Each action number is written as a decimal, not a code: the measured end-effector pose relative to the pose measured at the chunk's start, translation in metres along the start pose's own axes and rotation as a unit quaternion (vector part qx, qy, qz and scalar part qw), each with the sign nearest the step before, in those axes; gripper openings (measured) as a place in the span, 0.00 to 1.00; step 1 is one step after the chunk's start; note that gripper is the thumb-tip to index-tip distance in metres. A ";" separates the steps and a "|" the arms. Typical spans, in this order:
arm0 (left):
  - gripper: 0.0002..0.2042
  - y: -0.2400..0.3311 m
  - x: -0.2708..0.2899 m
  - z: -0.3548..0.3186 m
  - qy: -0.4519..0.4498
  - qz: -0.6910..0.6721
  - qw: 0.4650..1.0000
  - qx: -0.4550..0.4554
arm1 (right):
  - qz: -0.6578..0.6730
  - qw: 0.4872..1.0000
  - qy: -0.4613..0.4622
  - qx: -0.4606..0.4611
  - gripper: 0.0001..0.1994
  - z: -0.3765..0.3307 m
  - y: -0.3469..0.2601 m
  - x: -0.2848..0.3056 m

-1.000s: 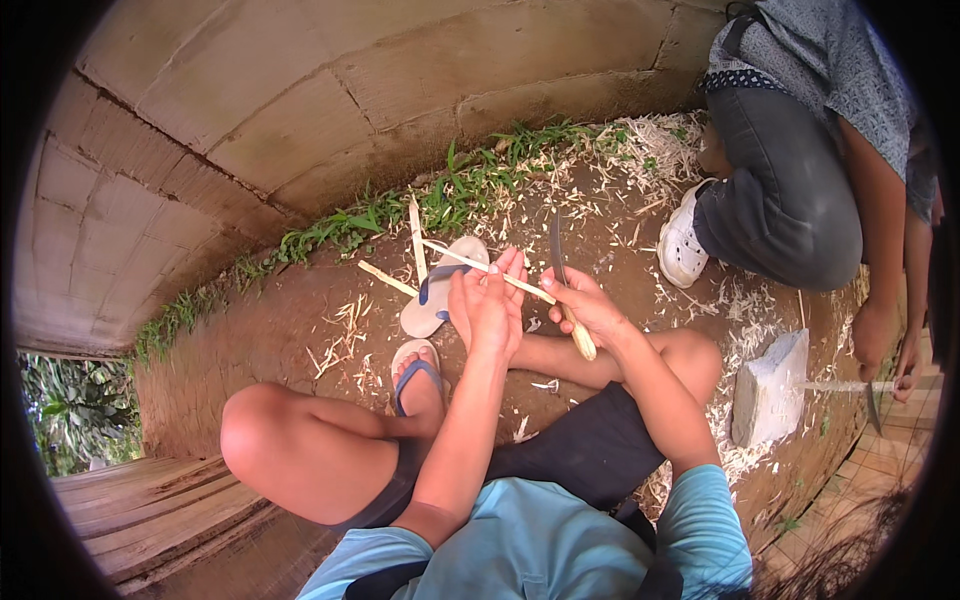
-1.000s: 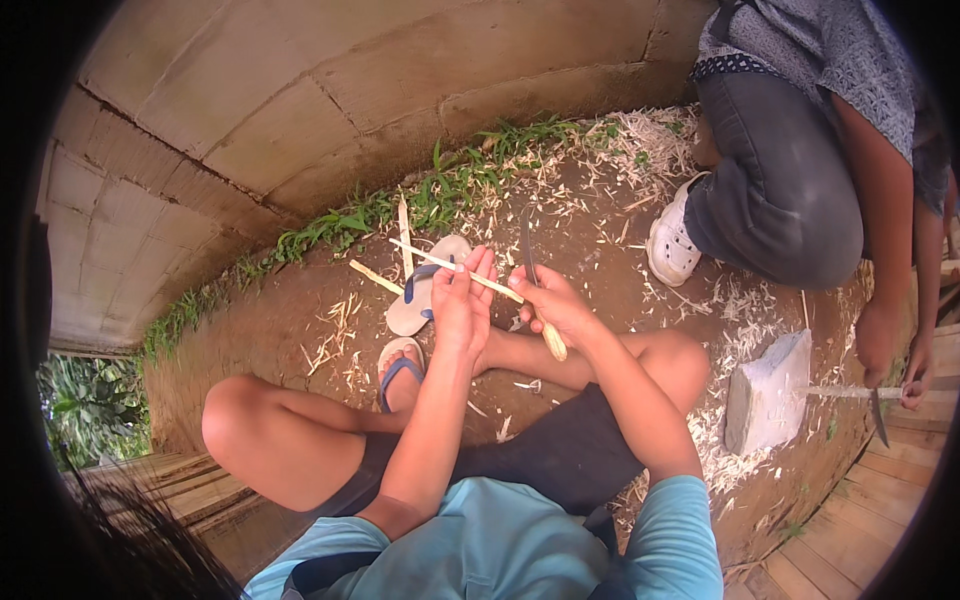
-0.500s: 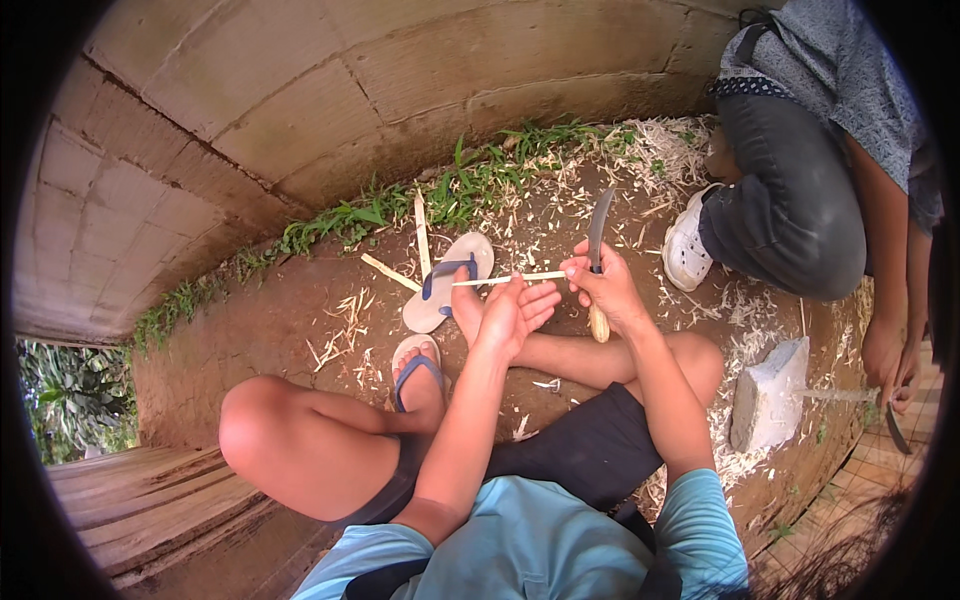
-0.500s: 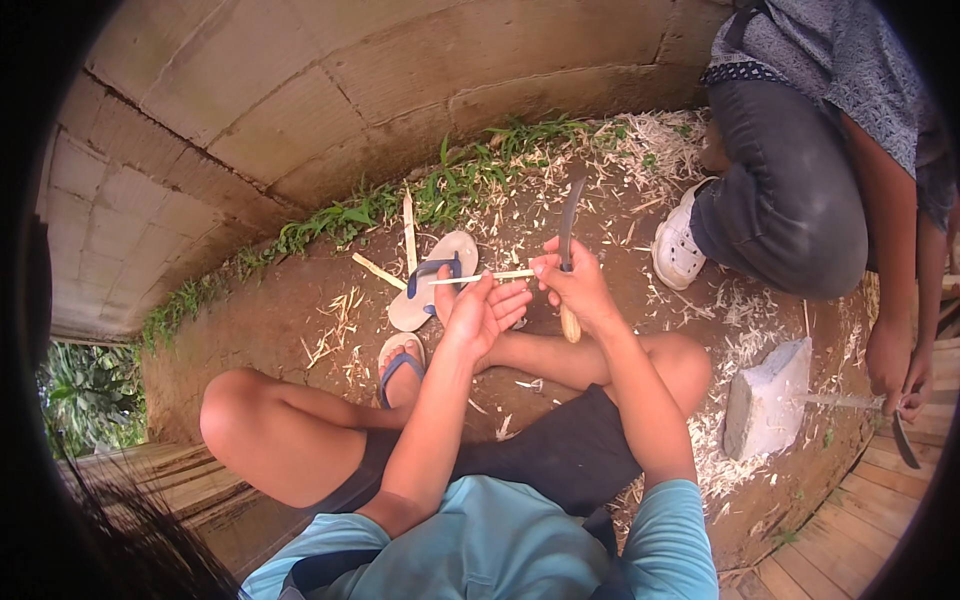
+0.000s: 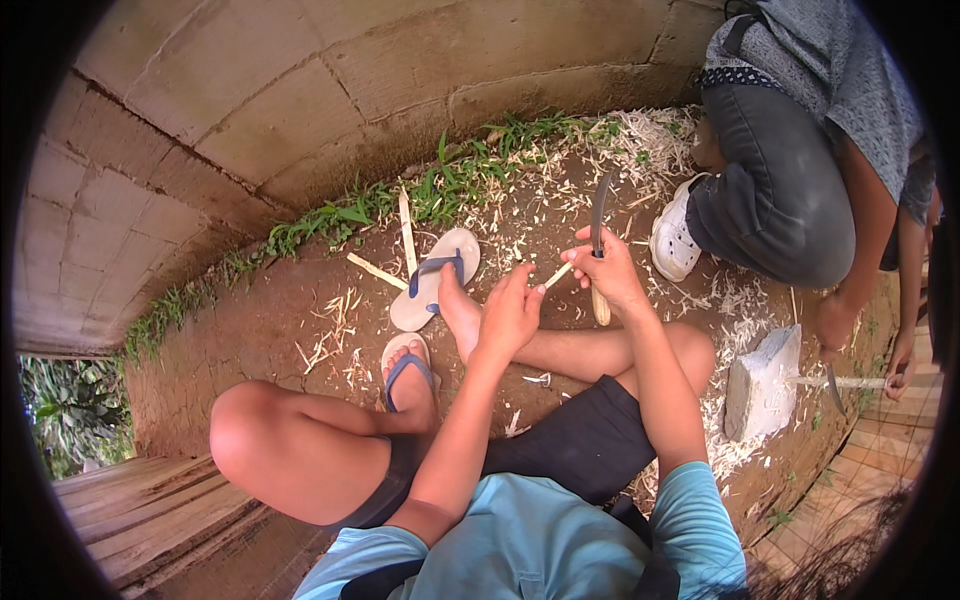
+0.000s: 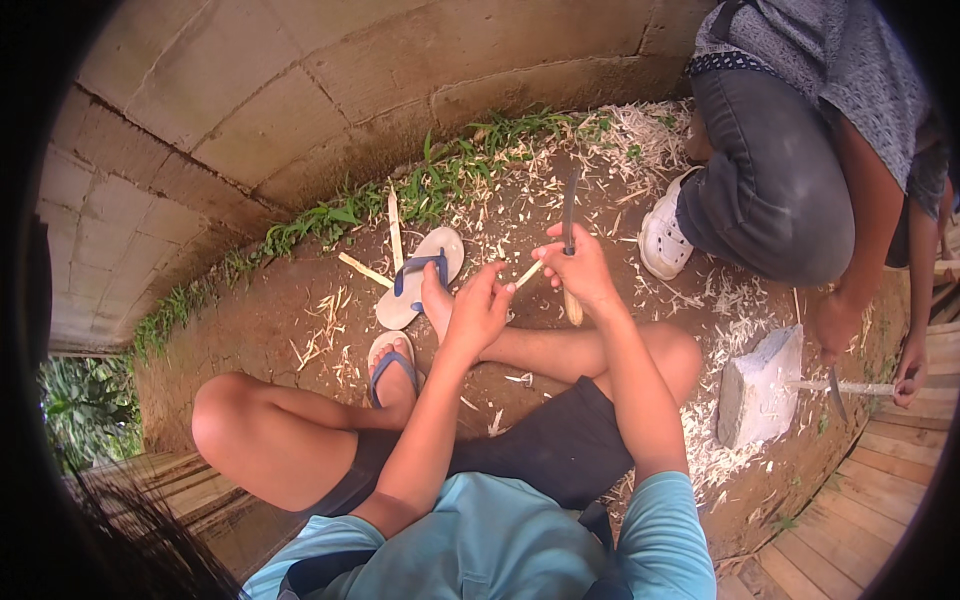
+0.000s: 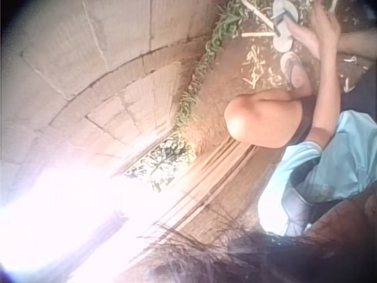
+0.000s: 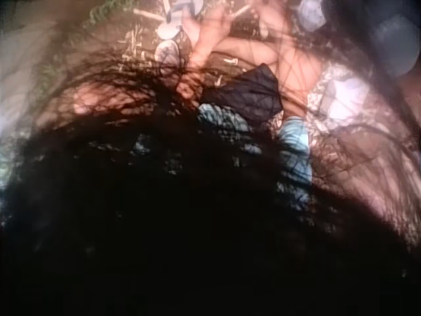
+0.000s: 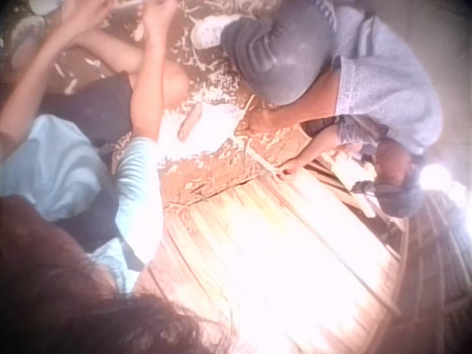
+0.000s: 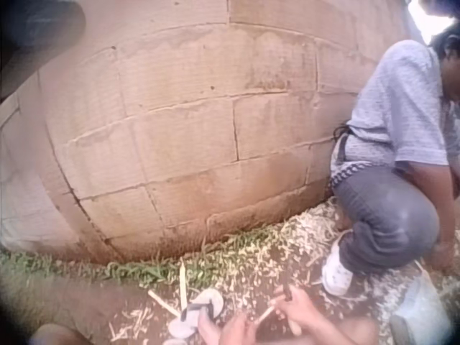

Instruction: The person sits on the ground and uses a knife to shave thin strips from a small wooden stick. Another person nearby also shaves wood. The camera wearer repeatedly holds the stick and shaves it, creating wood shavings on the ground.

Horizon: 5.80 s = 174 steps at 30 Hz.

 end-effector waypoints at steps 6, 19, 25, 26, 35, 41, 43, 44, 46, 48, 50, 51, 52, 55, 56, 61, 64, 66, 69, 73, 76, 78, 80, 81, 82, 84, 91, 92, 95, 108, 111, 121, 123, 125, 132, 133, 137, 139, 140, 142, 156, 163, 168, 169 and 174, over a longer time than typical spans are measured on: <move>0.12 0.004 -0.011 -0.003 -0.132 -0.324 0.919 0.182 | 0.065 0.998 -0.011 -0.010 0.16 0.002 0.010 -0.009; 0.08 -0.014 0.025 0.016 0.162 -0.586 0.741 0.285 | -0.458 0.854 0.033 0.244 0.22 -0.010 0.006 -0.039; 0.05 -0.012 0.025 0.014 0.096 -0.504 0.816 0.267 | -0.483 0.834 0.052 0.262 0.19 -0.012 0.011 -0.049; 0.05 -0.011 0.024 0.014 0.082 -0.491 0.827 0.263 | -0.488 0.830 0.061 0.262 0.19 -0.015 0.009 -0.049; 0.05 -0.008 0.021 0.012 0.073 -0.481 0.823 0.293 | -0.474 0.824 0.066 0.303 0.24 -0.014 0.013 -0.046; 0.08 -0.034 0.005 0.007 0.088 -0.312 0.918 0.228 | -0.531 0.796 0.073 0.281 0.26 -0.008 0.014 -0.048; 0.09 -0.040 0.000 0.006 0.096 -0.306 0.924 0.208 | -0.529 0.797 0.083 0.279 0.26 -0.002 0.014 -0.046; 0.10 -0.036 0.001 0.007 0.100 -0.304 0.926 0.199 | -0.519 0.802 0.092 0.280 0.26 0.001 0.015 -0.045; 0.12 -0.029 0.001 0.004 0.099 -0.281 0.929 0.218 | -0.507 0.810 0.100 0.277 0.26 0.006 0.015 -0.041; 0.13 -0.027 0.001 0.004 0.102 -0.278 0.927 0.228 | -0.504 0.814 0.100 0.271 0.26 0.008 0.013 -0.038; 0.11 -0.037 -0.001 0.004 0.108 -0.298 0.920 0.231 | -0.521 0.815 0.105 0.233 0.25 0.006 0.013 -0.047; 0.12 -0.053 -0.003 0.001 0.110 -0.261 0.933 0.223 | -0.530 0.814 0.104 0.214 0.25 0.004 0.011 -0.052; 0.12 -0.077 -0.006 -0.002 0.115 -0.224 0.944 0.213 | -0.515 0.826 0.121 0.192 0.23 0.006 0.012 -0.053; 0.12 -0.041 -0.014 -0.005 0.105 -0.186 0.957 0.198 | -0.448 0.871 0.186 0.076 0.15 0.034 0.033 -0.018; 0.12 -0.020 -0.010 -0.009 0.112 -0.176 0.958 0.197 | -0.474 0.859 0.194 -0.001 0.15 0.032 0.013 -0.012; 0.13 -0.029 0.001 0.001 0.127 -0.277 0.914 0.268 | -0.328 0.883 0.106 0.319 0.14 0.000 -0.009 -0.033; 0.13 -0.010 0.006 0.005 0.148 -0.345 0.870 0.320 | -0.466 0.862 0.041 0.196 0.14 -0.010 0.019 -0.042; 0.14 -0.015 0.010 0.004 0.164 -0.346 0.867 0.318 | -0.445 0.864 0.018 0.234 0.14 -0.007 0.025 -0.047; 0.15 -0.022 0.013 0.003 0.171 -0.353 0.870 0.300 | -0.409 0.872 0.000 0.269 0.14 -0.003 0.033 -0.049; 0.13 -0.081 -0.004 -0.009 0.172 -0.187 0.944 0.209 | -0.429 0.864 -0.005 0.263 0.14 0.000 0.028 -0.052; 0.14 -0.098 -0.014 -0.017 0.154 -0.094 0.970 0.164 | -0.434 0.852 -0.006 0.294 0.15 0.005 0.026 -0.045; 0.13 -0.084 -0.015 -0.013 0.144 -0.137 0.964 0.178 | -0.459 0.850 0.003 0.258 0.14 0.008 0.026 -0.040; 0.11 -0.062 -0.013 -0.010 0.157 -0.224 0.941 0.199 | -0.466 0.851 0.017 0.243 0.14 0.009 0.026 -0.041; 0.11 -0.068 -0.014 -0.011 0.161 -0.219 0.941 0.200 | -0.460 0.853 0.026 0.245 0.14 0.010 0.029 -0.044; 0.11 -0.076 -0.014 -0.011 0.165 -0.213 0.942 0.201 | -0.454 0.856 0.035 0.247 0.14 0.010 0.032 -0.047; 0.11 -0.065 -0.009 -0.008 0.167 -0.226 0.935 0.218 | -0.457 0.854 0.059 0.241 0.15 0.010 0.039 -0.050; 0.11 -0.025 -0.001 -0.006 0.134 -0.259 0.923 0.251 | -0.446 0.848 0.102 0.268 0.17 0.013 0.052 -0.045; 0.11 -0.009 0.005 -0.002 0.117 -0.284 0.912 0.271 | -0.445 0.847 0.151 0.248 0.17 0.021 0.050 -0.035; 0.10 0.017 -0.011 -0.017 -0.017 -0.283 0.922 0.263 | -0.472 0.817 0.249 0.218 0.16 0.032 0.031 -0.008; 0.09 -0.078 -0.010 -0.004 0.128 -0.171 0.958 0.189 | -0.398 0.870 0.038 0.290 0.14 -0.001 0.038 -0.055; 0.11 -0.035 0.005 0.001 0.114 -0.133 0.967 0.184 | -0.416 0.860 0.045 0.294 0.14 0.003 0.041 -0.050; 0.13 -0.013 0.000 -0.002 0.142 -0.290 0.908 0.268 | -0.459 0.841 0.114 0.262 0.13 0.014 0.030 -0.049; 0.12 -0.028 -0.007 -0.003 0.132 -0.298 0.909 0.259 | -0.457 0.845 0.136 0.242 0.13 0.017 0.034 -0.047; 0.11 -0.024 -0.014 -0.005 0.097 -0.320 0.904 0.267 | -0.445 0.848 0.190 0.217 0.13 0.032 0.048 -0.036; 0.12 -0.014 0.025 0.006 0.141 -0.432 0.834 0.313 | -0.367 0.870 0.155 0.292 0.14 0.007 -0.013 -0.008; 0.12 -0.014 0.025 0.007 0.134 -0.449 0.824 0.319 | -0.336 0.878 0.104 0.324 0.14 -0.003 -0.010 -0.020; 0.11 -0.006 0.022 0.008 0.109 -0.487 0.800 0.335 | -0.365 0.878 0.029 0.309 0.15 -0.017 0.021 -0.044; 0.09 -0.010 0.024 0.007 0.084 -0.487 0.806 0.326 | -0.393 0.874 0.019 0.284 0.15 -0.021 0.019 -0.050; 0.08 -0.013 0.023 0.005 0.069 -0.479 0.813 0.324 | -0.400 0.869 0.022 0.291 0.15 -0.019 0.017 -0.049; 0.09 -0.019 0.018 0.005 0.055 -0.457 0.832 0.309 | -0.412 0.858 0.026 0.305 0.15 -0.014 0.016 -0.047; 0.11 0.011 0.008 0.001 0.116 -0.425 0.844 0.307 | -0.497 0.822 0.118 0.253 0.22 0.014 0.031 -0.036; 0.10 0.006 0.011 -0.001 0.105 -0.435 0.826 0.343 | -0.490 0.834 0.093 0.238 0.15 0.011 0.022 -0.046; 0.10 0.004 0.004 0.002 0.078 -0.475 0.806 0.346 | -0.466 0.847 0.078 0.244 0.13 0.004 0.016 -0.032; 0.10 0.001 0.002 0.002 0.080 -0.473 0.808 0.341 | -0.456 0.851 0.084 0.246 0.14 0.001 0.021 -0.033; 0.09 -0.008 -0.001 0.003 0.106 -0.473 0.811 0.326 | -0.497 0.840 0.020 0.219 0.16 -0.012 0.024 -0.046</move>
Point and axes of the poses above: each hand's wrist, its own z-axis towards the middle knuckle, its own x-axis out of the back of the hand, y = z × x, the point moved 2 cm from there along z, towards the middle knuckle, and after that the axes turned 9 degrees about -x, right-handed, at the moved point
